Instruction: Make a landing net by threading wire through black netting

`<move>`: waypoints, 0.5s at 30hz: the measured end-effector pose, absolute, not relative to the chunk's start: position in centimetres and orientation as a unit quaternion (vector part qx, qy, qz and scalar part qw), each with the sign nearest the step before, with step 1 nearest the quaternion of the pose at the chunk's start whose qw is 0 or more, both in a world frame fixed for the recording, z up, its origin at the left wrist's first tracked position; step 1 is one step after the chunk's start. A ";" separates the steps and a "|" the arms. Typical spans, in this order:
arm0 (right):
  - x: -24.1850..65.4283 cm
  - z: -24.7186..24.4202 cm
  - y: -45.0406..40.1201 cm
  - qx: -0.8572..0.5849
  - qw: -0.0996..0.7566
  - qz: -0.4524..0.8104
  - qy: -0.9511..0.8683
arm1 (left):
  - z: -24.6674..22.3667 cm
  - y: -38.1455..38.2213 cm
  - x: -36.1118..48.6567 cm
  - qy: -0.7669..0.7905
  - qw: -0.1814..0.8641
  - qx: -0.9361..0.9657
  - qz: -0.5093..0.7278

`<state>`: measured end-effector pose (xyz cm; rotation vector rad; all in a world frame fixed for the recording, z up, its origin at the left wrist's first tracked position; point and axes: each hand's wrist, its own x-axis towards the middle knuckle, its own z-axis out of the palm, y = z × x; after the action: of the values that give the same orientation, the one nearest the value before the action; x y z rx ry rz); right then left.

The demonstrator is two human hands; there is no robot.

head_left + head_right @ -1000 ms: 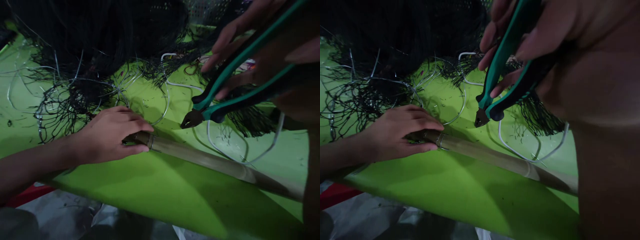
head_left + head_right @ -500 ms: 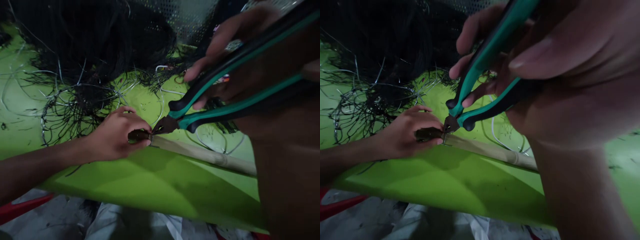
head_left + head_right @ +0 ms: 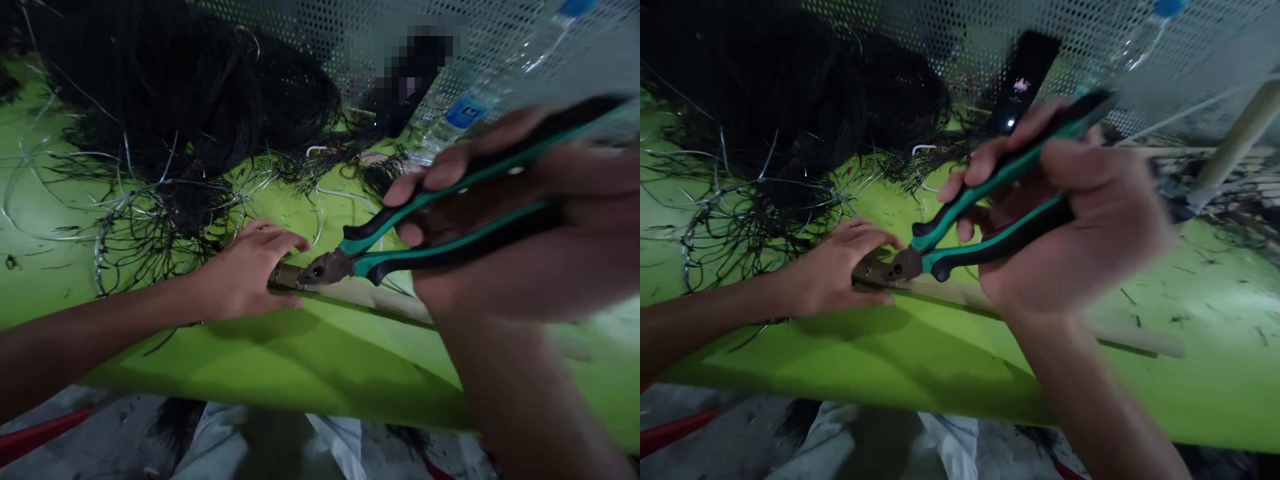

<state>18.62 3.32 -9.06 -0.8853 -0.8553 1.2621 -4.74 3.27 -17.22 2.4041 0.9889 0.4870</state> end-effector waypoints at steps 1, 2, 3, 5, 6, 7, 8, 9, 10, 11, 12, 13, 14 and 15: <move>18.3 -9.5 3.4 -0.388 0.651 0.542 -0.363 | -17.1 3.2 -4.8 0.358 0.249 0.878 0.199; 17.9 -9.9 3.4 -0.390 0.664 0.536 -0.347 | -16.9 3.0 -4.7 0.352 0.251 0.876 0.216; 17.6 -10.2 3.5 -0.392 0.673 0.535 -0.327 | -16.5 3.0 -4.6 0.347 0.249 0.874 0.231; 16.9 -10.2 3.5 -0.387 0.681 0.546 -0.299 | -15.4 2.9 -4.2 0.344 0.229 0.876 0.246; 16.5 -9.8 3.5 -0.374 0.682 0.551 -0.300 | -14.7 2.9 -3.9 0.350 0.217 0.875 0.253; 16.1 -9.2 3.4 -0.358 0.679 0.559 -0.315 | -13.9 3.0 -3.6 0.361 0.213 0.871 0.258; 15.7 -8.5 3.3 -0.337 0.677 0.561 -0.337 | -13.0 3.1 -3.2 0.370 0.223 0.864 0.260; 15.4 -7.7 3.2 -0.313 0.678 0.559 -0.361 | -12.1 3.2 -2.8 0.376 0.241 0.857 0.258; 15.1 -7.0 3.1 -0.287 0.677 0.554 -0.391 | -11.2 3.2 -2.4 0.380 0.259 0.850 0.257; 15.0 -6.4 2.9 -0.269 0.669 0.548 -0.424 | -10.5 3.2 -2.1 0.385 0.270 0.844 0.260; 15.0 -5.9 2.8 -0.260 0.658 0.538 -0.458 | -9.8 3.1 -1.8 0.386 0.275 0.840 0.263; 15.2 -5.7 2.7 -0.265 0.646 0.520 -0.493 | -9.3 2.9 -1.7 0.386 0.273 0.838 0.271; 15.6 -5.8 2.6 -0.291 0.629 0.493 -0.526 | -8.9 2.6 -1.6 0.388 0.270 0.835 0.282; 16.3 -6.1 2.5 -0.334 0.610 0.452 -0.559 | -8.6 2.3 -1.6 0.389 0.274 0.830 0.290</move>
<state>16.29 2.54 -6.12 -0.7710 -1.2897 1.0439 -1.63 2.31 -8.61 2.2331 1.0471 0.7793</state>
